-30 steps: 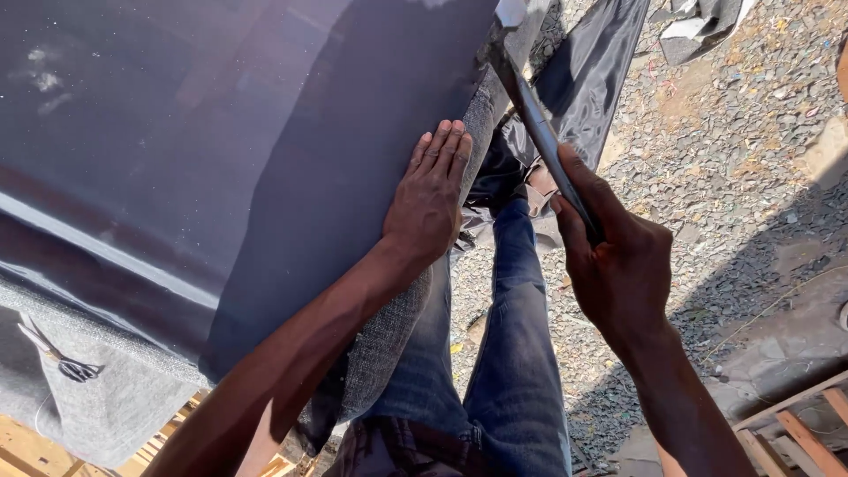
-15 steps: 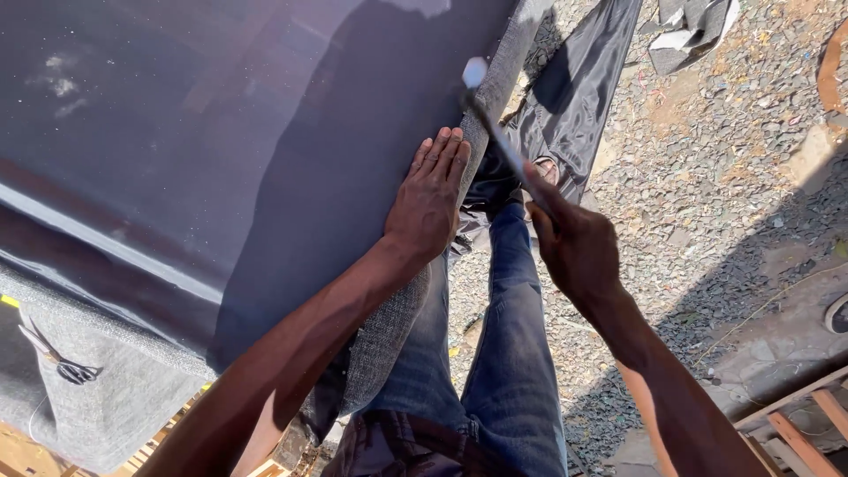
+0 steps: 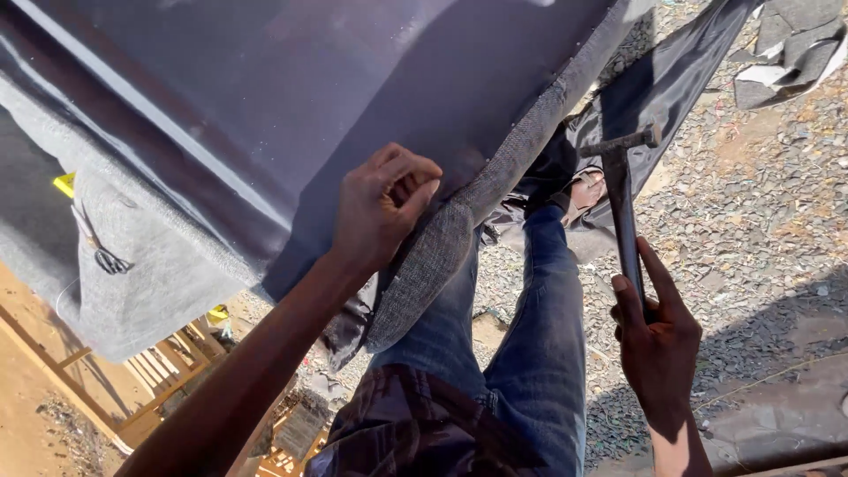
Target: Securing fabric to a sofa frame using a hammer and tacks
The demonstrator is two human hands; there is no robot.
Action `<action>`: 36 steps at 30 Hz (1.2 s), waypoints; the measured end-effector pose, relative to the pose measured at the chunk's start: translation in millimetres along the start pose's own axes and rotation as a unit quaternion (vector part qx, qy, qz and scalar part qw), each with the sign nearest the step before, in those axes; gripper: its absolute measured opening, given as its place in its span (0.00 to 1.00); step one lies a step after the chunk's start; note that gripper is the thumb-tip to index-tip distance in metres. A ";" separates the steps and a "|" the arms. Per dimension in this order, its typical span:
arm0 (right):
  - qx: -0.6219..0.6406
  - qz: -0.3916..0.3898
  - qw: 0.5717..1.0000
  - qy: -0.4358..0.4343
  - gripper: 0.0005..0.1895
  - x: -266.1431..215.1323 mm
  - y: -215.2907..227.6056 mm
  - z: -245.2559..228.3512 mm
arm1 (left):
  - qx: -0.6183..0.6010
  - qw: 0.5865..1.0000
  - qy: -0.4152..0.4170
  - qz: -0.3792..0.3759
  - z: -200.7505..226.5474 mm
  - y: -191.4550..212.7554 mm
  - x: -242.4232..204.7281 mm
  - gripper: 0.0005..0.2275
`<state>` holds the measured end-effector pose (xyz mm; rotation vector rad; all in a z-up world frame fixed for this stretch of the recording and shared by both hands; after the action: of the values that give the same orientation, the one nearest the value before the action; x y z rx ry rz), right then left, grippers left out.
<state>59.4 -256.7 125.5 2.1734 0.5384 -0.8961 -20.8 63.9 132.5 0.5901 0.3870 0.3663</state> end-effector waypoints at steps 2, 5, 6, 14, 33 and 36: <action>0.008 -0.016 1.000 -0.011 0.29 -7.3 1.3 1.1 | 0.065 0.998 0.009 -0.020 -6.0 19.0 -37.7 0.04; 0.022 -0.029 0.999 -0.027 0.30 -13.7 6.8 2.2 | 0.151 0.988 0.009 -0.038 -4.7 23.5 -77.3 0.10; 0.025 -0.033 0.999 -0.032 0.30 -14.7 10.9 2.4 | 0.176 0.984 0.007 -0.033 -2.7 19.6 -88.2 0.15; 0.047 -0.046 0.998 0.022 0.30 -24.0 42.4 3.4 | 0.253 0.967 -0.027 -0.019 -6.2 -24.7 -76.7 0.10; 0.452 -0.428 0.769 0.144 0.21 -97.5 65.5 45.9 | 0.410 0.899 -0.118 -0.098 -51.6 -54.0 -85.6 0.13; 0.475 -0.407 0.772 0.116 0.19 -103.7 58.2 37.2 | 0.387 0.916 -0.086 -0.061 -22.0 -32.0 -89.0 0.18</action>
<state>8.4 -333.6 209.4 3.0176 1.4811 -1.6146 -100.6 10.4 118.4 1.3582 0.3919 0.0212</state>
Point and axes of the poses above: each hand's wrist, its own x-axis towards the middle knuckle, its own y-axis out of the back of the hand, z = x × y, the point moved 3 cm from there along x, towards the middle knuckle, and after that the axes turned 3 degrees about -x, right-handed, at the moved point
